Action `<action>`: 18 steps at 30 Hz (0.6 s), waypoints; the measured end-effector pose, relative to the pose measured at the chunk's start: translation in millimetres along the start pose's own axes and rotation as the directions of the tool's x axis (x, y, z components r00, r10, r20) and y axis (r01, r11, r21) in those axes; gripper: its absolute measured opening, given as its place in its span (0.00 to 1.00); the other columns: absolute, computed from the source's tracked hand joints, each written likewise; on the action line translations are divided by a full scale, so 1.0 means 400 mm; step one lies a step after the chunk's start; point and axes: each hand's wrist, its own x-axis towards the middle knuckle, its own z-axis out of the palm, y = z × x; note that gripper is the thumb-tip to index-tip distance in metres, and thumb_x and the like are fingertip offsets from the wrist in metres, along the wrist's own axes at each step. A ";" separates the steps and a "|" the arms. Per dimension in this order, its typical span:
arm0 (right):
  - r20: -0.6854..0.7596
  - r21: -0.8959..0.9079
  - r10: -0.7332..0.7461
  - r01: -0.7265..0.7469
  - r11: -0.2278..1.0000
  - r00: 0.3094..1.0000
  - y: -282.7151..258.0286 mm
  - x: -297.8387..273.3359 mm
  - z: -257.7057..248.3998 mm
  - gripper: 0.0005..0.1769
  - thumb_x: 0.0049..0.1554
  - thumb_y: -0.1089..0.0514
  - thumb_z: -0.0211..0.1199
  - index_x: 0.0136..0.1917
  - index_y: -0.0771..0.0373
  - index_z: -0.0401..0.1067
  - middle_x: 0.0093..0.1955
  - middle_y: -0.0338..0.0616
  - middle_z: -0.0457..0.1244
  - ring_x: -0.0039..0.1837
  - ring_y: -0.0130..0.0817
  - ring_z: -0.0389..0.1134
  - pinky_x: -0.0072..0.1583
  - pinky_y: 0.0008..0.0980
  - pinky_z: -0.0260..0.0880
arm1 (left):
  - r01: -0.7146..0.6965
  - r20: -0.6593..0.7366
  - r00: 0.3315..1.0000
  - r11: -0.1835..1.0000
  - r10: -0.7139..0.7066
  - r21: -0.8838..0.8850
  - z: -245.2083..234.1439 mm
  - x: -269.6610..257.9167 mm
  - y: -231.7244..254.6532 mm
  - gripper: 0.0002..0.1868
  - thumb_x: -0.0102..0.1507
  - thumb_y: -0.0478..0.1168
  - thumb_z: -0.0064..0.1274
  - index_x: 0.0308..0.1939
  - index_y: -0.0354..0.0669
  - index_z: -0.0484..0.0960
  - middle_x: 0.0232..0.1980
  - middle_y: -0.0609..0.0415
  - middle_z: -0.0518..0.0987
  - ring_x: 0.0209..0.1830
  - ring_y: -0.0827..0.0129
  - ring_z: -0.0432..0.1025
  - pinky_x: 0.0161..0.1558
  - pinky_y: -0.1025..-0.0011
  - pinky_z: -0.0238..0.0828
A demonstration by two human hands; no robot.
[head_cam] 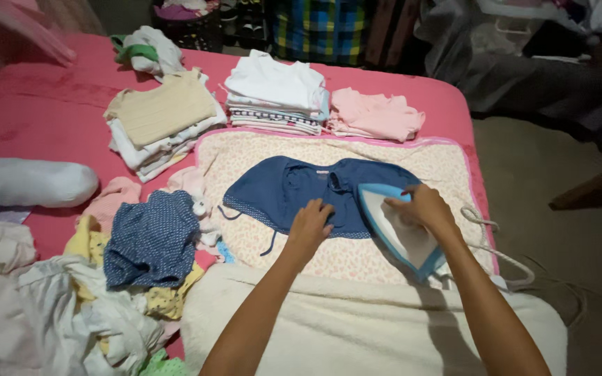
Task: The person irons several small garments, including a pink top and a blue polka-dotted shirt, on a bed. After ironing, the person folds each item and places it in a neat stack. The person also sorts through a pile of other clothes on the bed.
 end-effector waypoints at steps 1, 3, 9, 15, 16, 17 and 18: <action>0.044 0.046 0.023 -0.025 0.999 0.999 -0.001 -0.022 -0.019 0.39 0.45 0.36 0.74 0.61 0.64 0.77 0.39 0.57 0.73 0.39 0.45 0.74 0.43 0.42 0.72 | 0.006 0.047 0.999 0.998 -0.009 0.059 0.044 0.029 -0.023 0.15 0.55 0.38 0.62 0.45 0.40 0.80 0.48 0.44 0.76 0.50 0.48 0.72 0.47 0.54 0.71; 0.114 0.061 0.052 -0.060 0.996 0.992 0.000 -0.053 -0.059 0.39 0.45 0.37 0.74 0.62 0.64 0.76 0.35 0.58 0.73 0.33 0.43 0.72 0.37 0.39 0.69 | 0.047 0.123 0.991 0.991 -0.062 0.124 0.137 0.097 -0.090 0.13 0.57 0.42 0.61 0.42 0.40 0.81 0.46 0.41 0.78 0.47 0.46 0.74 0.46 0.53 0.73; 0.178 0.059 -0.028 0.018 0.998 0.984 0.021 -0.079 -0.066 0.40 0.43 0.38 0.75 0.61 0.65 0.76 0.38 0.56 0.73 0.38 0.43 0.74 0.41 0.41 0.72 | 0.135 0.208 0.969 0.991 -0.131 -0.005 0.279 0.467 -0.280 0.20 0.62 0.51 0.58 0.30 0.35 0.85 0.35 0.32 0.81 0.38 0.41 0.78 0.43 0.47 0.74; 0.061 -0.136 -0.221 0.228 0.964 0.973 -0.110 -0.058 0.119 0.32 0.54 0.34 0.64 0.54 0.65 0.74 0.45 0.62 0.70 0.49 0.60 0.73 0.51 0.53 0.73 | 0.063 0.251 0.968 0.967 0.002 -0.249 0.311 0.616 -0.232 0.25 0.56 0.56 0.60 0.48 0.42 0.86 0.48 0.45 0.86 0.46 0.59 0.81 0.48 0.62 0.78; 0.044 -0.147 -0.239 0.243 0.959 0.970 -0.129 -0.057 0.134 0.30 0.57 0.36 0.63 0.54 0.65 0.73 0.44 0.63 0.70 0.48 0.61 0.73 0.51 0.54 0.73 | 0.142 0.290 0.942 0.984 -0.168 0.109 0.298 0.585 -0.231 0.28 0.55 0.60 0.63 0.49 0.42 0.86 0.50 0.45 0.84 0.50 0.58 0.80 0.51 0.62 0.76; 0.030 -0.166 -0.285 0.286 0.944 0.958 -0.135 -0.064 0.144 0.28 0.57 0.37 0.62 0.52 0.66 0.73 0.43 0.62 0.70 0.47 0.60 0.73 0.51 0.54 0.73 | 0.196 0.264 0.903 0.872 -0.338 0.448 0.293 0.560 -0.222 0.31 0.55 0.63 0.65 0.50 0.42 0.86 0.53 0.45 0.83 0.53 0.56 0.78 0.53 0.61 0.75; 0.017 -0.186 -0.330 0.328 0.926 0.944 -0.138 -0.077 0.153 0.27 0.58 0.38 0.61 0.50 0.66 0.72 0.42 0.61 0.70 0.47 0.60 0.73 0.50 0.54 0.73 | 0.336 0.327 0.796 0.821 -0.509 0.461 0.294 0.555 -0.216 0.30 0.54 0.58 0.66 0.53 0.44 0.83 0.57 0.47 0.80 0.57 0.55 0.75 0.54 0.57 0.73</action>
